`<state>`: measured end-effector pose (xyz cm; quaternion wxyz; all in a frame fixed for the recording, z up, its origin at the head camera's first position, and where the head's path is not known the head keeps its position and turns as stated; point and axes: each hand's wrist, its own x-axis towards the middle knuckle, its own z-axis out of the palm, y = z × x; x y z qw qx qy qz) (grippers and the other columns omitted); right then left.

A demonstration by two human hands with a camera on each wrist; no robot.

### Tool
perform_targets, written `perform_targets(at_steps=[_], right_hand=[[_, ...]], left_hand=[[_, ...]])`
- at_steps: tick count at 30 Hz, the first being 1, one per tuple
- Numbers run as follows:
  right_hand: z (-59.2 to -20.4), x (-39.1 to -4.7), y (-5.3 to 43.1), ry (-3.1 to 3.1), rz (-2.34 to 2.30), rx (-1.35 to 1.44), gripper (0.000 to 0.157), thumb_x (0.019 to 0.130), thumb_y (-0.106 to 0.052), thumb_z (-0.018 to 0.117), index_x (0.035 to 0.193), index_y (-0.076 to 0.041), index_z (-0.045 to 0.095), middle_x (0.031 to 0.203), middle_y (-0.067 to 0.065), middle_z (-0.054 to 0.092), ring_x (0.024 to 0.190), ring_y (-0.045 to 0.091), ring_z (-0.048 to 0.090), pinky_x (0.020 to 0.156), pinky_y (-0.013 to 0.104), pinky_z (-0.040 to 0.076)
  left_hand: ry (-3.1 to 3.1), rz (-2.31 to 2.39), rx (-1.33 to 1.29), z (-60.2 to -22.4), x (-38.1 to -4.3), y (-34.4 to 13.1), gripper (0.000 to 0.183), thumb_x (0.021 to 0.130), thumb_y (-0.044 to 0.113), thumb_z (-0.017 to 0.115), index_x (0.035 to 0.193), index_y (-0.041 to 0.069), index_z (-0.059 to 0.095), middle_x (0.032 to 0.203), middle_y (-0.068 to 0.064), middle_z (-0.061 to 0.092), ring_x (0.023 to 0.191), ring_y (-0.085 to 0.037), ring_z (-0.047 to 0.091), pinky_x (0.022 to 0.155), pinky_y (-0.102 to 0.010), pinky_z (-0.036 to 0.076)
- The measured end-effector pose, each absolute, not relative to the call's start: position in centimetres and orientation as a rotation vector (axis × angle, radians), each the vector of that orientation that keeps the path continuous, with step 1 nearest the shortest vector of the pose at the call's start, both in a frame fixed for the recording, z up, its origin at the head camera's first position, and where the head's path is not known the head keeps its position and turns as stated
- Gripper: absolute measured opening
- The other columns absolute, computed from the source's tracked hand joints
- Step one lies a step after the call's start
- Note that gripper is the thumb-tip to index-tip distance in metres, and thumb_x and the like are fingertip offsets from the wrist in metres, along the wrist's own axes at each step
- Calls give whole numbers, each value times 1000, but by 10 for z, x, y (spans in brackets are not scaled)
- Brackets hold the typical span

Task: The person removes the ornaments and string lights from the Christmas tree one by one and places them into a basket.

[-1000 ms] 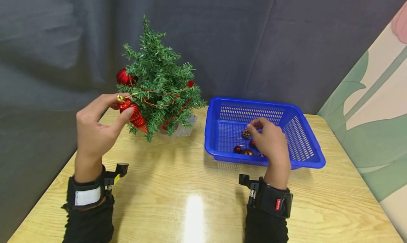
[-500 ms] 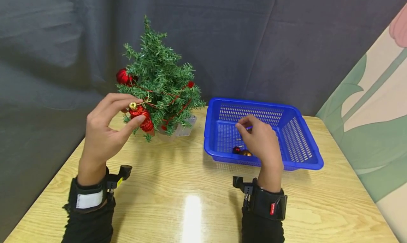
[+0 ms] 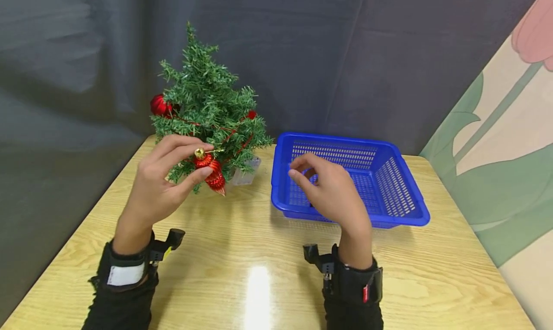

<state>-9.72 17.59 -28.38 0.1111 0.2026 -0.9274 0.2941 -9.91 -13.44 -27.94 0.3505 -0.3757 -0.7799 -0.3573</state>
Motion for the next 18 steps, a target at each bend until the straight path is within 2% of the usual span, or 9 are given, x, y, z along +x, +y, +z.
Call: perform_targets(at_steps=[8,18], right_hand=[[-277,-83,141,-2694,884,849,10,99,-27,63,107,-23,68,96,-13,69,88,2,63,76,31,55],[-276,-77,126,-2593,923,897,10,98,-24,64,107,-22,68,93,-14,68,86,0,63,76,27,53]], left_hand=[[-2036,-886,-1024,-284,-98,-129,44,84,11,78,127,6,66,113,-10,73,101,-24,68,90,-38,52],[-2076,-838,-1132,-286,-97,-122,42,86,16,77,126,10,66,111,-3,73,100,-18,68,91,-38,51]])
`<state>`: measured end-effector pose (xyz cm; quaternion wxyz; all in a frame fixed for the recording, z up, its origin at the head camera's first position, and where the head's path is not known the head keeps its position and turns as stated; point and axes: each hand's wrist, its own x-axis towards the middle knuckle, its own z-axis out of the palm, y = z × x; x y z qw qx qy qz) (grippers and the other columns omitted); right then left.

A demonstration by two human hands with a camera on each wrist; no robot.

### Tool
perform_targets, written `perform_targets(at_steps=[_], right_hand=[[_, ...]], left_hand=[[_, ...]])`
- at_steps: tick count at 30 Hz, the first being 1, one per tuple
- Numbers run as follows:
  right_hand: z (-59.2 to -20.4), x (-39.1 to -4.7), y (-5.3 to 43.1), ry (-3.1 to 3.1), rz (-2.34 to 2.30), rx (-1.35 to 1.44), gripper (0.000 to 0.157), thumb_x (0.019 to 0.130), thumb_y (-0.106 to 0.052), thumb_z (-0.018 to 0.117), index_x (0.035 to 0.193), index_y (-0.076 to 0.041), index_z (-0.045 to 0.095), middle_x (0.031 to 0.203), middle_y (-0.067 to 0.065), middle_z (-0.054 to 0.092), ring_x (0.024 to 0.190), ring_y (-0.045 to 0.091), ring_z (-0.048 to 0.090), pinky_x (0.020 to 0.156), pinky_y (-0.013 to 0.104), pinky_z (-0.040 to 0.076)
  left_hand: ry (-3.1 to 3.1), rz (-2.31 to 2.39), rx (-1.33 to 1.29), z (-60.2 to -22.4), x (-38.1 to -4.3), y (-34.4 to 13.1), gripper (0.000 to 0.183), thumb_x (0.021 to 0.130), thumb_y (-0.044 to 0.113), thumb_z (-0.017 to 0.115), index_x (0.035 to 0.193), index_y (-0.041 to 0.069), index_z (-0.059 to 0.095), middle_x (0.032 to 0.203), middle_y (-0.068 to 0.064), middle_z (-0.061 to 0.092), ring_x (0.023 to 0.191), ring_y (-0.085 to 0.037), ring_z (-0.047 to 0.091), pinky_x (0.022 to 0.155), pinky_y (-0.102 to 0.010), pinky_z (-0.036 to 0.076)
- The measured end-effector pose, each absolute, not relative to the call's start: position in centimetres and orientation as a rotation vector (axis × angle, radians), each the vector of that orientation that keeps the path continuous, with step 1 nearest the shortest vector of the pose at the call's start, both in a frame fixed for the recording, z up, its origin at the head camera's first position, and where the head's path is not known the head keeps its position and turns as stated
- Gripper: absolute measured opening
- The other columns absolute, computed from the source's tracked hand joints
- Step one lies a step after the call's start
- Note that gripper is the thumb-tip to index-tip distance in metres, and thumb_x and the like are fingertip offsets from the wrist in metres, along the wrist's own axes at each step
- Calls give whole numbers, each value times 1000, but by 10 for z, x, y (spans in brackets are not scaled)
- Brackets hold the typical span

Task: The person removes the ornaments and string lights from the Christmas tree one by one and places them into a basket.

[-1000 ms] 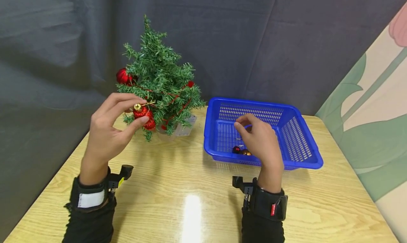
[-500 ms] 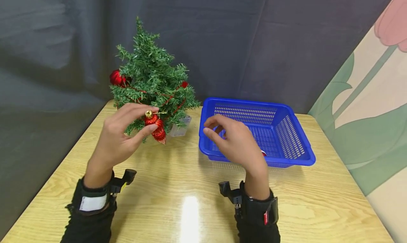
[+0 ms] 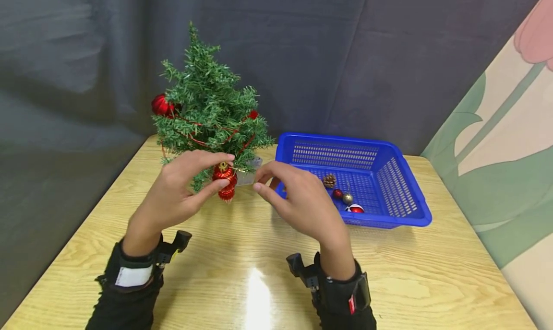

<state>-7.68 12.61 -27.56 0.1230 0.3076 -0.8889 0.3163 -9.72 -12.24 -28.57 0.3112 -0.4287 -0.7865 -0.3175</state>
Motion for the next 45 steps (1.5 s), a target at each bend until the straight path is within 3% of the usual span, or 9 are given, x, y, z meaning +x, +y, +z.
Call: perform_targets(at_steps=[7,20,28,38,45], right_hand=[[-274,-71,121,-2469,995,921,13,95,-18,69,108,-18,69,92,-12,69,83,1,62,74,25,51],[-275,-70,116,-2409,983,950,6,97,-16,65,99,-19,70,82,-11,62,74,2,56,70,23,51],[-275,-71,121,-2384,971,874,5,95,-11,68,97,-15,69,83,-10,66,75,3,57,69,24,51],[-275,-73,126,-2413,959,854,4,95,-13,67,96,-17,69,83,-11,66,74,2,57,69,25,52],[-277,-74,119,-2490,921,904,5,98,-20,65,99,-19,70,84,-10,65,79,1,61,71,24,53]], left_hand=[[-2102,-799,-1218,-285,-95,-117,43,86,16,78,127,12,66,109,-4,72,94,-17,67,81,-35,51],[-2141,-769,-1251,-288,-93,-115,36,91,21,72,126,12,67,106,-2,73,86,-14,63,79,-32,49],[-2211,-727,-1231,-287,-93,-115,38,91,22,73,128,14,66,103,1,71,80,-11,57,76,-31,47],[-2202,-715,-1217,-287,-94,-116,40,90,22,73,129,15,66,108,-2,73,91,-15,66,82,-35,52],[-2162,-701,-1229,-287,-93,-116,42,91,20,72,133,17,64,105,-2,72,89,-15,66,78,-33,50]])
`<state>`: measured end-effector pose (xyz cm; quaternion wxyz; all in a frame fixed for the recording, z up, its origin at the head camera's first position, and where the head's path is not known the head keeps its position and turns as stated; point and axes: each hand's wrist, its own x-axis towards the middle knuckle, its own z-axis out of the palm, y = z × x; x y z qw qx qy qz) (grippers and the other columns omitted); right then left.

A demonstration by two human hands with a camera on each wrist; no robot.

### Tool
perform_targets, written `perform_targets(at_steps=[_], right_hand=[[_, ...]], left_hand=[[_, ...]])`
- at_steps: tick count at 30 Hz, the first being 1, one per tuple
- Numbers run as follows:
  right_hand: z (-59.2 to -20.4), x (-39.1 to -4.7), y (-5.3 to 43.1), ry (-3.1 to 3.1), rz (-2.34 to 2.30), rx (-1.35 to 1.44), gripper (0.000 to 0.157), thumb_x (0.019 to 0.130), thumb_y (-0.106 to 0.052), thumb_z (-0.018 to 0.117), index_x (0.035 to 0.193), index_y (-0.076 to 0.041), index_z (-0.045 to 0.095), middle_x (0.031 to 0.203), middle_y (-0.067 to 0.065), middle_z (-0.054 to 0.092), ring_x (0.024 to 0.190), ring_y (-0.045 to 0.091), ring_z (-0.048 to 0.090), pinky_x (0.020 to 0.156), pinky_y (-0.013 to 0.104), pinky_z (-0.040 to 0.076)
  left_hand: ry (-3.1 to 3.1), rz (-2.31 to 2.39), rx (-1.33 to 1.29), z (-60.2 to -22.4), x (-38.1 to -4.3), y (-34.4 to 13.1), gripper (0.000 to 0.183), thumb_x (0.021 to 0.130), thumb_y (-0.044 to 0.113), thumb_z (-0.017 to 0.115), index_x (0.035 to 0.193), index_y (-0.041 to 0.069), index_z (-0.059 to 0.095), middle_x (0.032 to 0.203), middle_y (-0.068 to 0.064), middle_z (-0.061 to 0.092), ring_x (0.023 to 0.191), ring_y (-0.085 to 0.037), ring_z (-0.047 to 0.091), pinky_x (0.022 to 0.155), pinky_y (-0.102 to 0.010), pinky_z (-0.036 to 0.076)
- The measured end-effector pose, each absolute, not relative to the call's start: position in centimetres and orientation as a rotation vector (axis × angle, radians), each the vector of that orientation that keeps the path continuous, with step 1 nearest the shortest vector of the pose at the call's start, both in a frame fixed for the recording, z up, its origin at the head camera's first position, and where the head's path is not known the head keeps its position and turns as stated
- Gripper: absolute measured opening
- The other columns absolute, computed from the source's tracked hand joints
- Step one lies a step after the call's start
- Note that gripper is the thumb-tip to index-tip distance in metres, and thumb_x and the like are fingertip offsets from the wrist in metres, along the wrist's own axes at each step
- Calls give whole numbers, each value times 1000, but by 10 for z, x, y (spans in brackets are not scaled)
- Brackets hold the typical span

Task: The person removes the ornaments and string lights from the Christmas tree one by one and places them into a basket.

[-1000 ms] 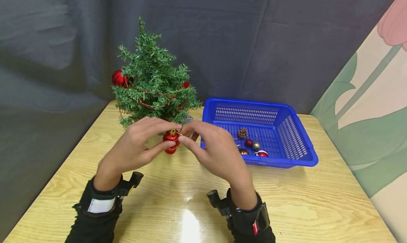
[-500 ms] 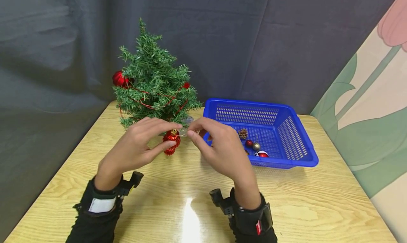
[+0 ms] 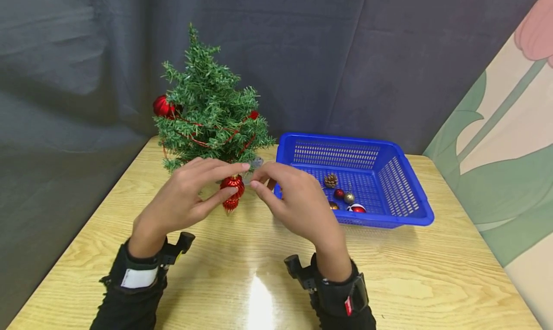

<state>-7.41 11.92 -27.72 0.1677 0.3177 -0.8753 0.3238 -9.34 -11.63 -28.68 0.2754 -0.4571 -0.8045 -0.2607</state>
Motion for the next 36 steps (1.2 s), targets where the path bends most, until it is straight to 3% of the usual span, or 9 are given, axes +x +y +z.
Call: perform_targets(at_steps=[8,18,22,29,36], right_hand=[[-278,-72,111,-2524,880,910,12,99,-23,63,101,-17,73,91,-9,70,75,2,60,68,24,53],[-277,-71,110,-2552,818,853,16,99,-29,63,105,-20,74,93,-9,72,73,2,61,67,24,53],[-277,-71,110,-2586,834,835,23,99,-32,62,115,-18,71,92,-7,72,75,3,64,67,24,54],[-276,-68,107,-2637,846,861,48,96,-40,64,138,-18,59,115,-8,72,93,5,69,75,28,55],[-276,-65,100,-2658,723,889,48,92,-46,68,131,-19,65,101,-6,73,85,7,65,68,27,50]], left_hand=[[-2162,-662,-1226,-288,-93,-117,32,92,20,71,124,16,70,108,0,74,94,-14,69,79,-32,51],[-2155,-662,-1202,-288,-94,-116,27,93,23,70,118,15,71,102,2,76,88,-13,69,76,-31,49],[-2160,-674,-1170,-288,-93,-116,26,93,25,69,118,15,71,101,1,75,83,-13,67,77,-32,49],[-2132,-660,-1131,-289,-92,-117,28,91,28,73,115,13,73,90,1,75,71,-11,63,74,-33,49],[-2145,-588,-1086,-289,-93,-115,25,89,29,73,110,15,73,87,1,75,69,-12,63,72,-33,48]])
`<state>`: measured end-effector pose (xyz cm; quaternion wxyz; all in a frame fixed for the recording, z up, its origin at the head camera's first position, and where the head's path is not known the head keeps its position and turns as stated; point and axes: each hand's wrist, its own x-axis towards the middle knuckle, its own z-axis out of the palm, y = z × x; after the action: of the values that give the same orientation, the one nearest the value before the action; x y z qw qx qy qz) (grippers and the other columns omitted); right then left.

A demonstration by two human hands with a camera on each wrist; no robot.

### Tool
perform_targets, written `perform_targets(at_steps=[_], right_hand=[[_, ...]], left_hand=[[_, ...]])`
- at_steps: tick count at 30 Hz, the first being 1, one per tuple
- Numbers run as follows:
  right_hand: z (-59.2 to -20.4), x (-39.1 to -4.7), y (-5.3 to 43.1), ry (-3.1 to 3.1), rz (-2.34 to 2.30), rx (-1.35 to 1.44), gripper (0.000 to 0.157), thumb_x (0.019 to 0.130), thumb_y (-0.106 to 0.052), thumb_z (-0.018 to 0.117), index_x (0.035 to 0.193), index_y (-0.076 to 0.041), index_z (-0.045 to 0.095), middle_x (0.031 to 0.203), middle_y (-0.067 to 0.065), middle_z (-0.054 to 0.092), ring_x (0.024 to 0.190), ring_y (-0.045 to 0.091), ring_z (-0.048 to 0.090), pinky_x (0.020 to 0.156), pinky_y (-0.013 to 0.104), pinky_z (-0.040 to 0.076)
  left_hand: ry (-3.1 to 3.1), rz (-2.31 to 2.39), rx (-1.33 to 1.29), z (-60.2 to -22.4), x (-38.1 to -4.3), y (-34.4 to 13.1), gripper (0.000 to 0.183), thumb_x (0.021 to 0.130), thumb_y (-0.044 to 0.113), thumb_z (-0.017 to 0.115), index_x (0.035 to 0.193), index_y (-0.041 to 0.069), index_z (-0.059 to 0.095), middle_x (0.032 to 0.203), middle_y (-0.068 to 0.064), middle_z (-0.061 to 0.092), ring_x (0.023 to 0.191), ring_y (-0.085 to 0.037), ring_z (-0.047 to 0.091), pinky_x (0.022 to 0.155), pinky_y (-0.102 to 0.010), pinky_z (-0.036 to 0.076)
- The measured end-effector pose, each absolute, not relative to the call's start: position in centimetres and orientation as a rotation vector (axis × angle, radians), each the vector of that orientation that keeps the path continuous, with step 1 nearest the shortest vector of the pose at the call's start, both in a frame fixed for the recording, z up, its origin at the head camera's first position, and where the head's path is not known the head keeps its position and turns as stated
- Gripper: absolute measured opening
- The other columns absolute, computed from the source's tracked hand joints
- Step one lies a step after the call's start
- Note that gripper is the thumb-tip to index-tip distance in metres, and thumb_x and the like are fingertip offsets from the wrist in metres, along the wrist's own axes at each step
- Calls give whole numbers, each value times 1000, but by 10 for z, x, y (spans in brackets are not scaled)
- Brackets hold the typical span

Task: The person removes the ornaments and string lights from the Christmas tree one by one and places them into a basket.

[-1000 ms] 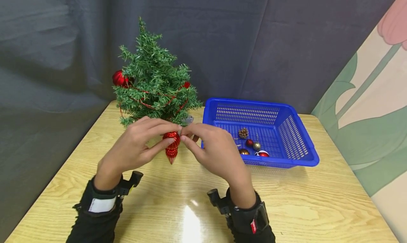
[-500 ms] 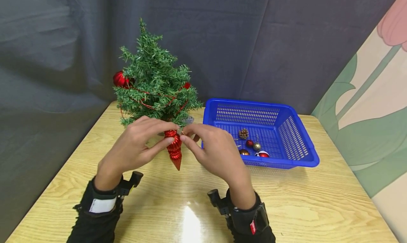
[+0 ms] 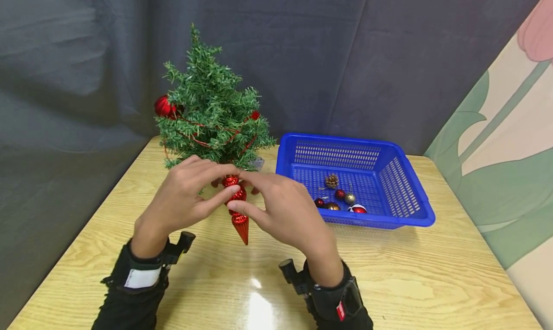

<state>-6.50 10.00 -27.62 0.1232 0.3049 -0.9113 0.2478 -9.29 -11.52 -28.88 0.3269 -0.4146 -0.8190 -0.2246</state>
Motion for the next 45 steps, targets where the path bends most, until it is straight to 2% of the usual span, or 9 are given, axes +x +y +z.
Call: perform_targets(at_steps=[6,14,21,25,28,34,39,41,45], right_hand=[[-279,-66,97,-2643,653,899,45,90,-47,70,125,-20,67,93,-7,70,72,5,58,60,23,44],[-281,-68,96,-2610,664,877,46,89,-47,71,124,-18,68,100,-6,72,85,7,66,65,25,50],[-281,-72,99,-2625,673,865,47,89,-46,71,126,-16,67,106,-3,73,87,8,67,67,27,51],[-279,-74,106,-2631,705,826,52,89,-45,73,129,-13,66,107,-2,73,88,9,68,69,28,52],[-278,-75,112,-2625,727,783,53,88,-44,74,130,-13,65,105,-3,73,89,11,69,70,30,53],[-280,-75,123,-2624,731,703,54,87,-42,75,131,-13,63,104,0,74,90,14,70,74,35,55],[-280,-77,132,-2636,729,645,53,87,-39,76,132,-13,63,106,2,74,90,17,69,75,37,55],[-279,-79,136,-2630,729,622,52,87,-36,77,131,-12,63,106,3,74,90,17,68,75,37,55],[-277,-82,143,-2614,749,558,52,87,-34,77,133,-12,62,109,5,73,88,20,68,74,39,56]], left_hand=[[-2123,-576,-1071,-289,-93,-114,23,89,31,73,106,16,72,84,2,73,63,-11,56,66,-29,42],[-2134,-601,-1089,-287,-93,-116,34,87,29,76,117,13,70,95,-2,75,72,-14,64,70,-32,48],[-2125,-655,-1112,-287,-96,-119,49,86,27,78,131,13,63,95,-1,74,61,-10,54,65,-29,40],[-2107,-666,-1093,-286,-98,-123,48,90,31,75,132,12,63,91,-1,74,61,-9,59,64,-29,40],[-2111,-672,-1063,-287,-98,-126,46,92,33,72,131,12,64,90,-1,74,69,-10,66,64,-29,41],[-2126,-664,-1006,-290,-96,-134,40,97,38,64,126,11,66,85,-1,71,71,-13,64,63,-29,39],[-2120,-657,-992,-290,-97,-136,31,93,16,69,123,10,68,88,-1,72,73,-13,64,66,-31,41],[-2106,-663,-986,-289,-98,-137,29,93,7,67,122,9,69,87,-2,73,72,-13,63,65,-31,41],[-2101,-674,-975,-287,-98,-139,29,93,0,63,120,8,70,84,-2,71,70,-14,59,64,-30,37]])
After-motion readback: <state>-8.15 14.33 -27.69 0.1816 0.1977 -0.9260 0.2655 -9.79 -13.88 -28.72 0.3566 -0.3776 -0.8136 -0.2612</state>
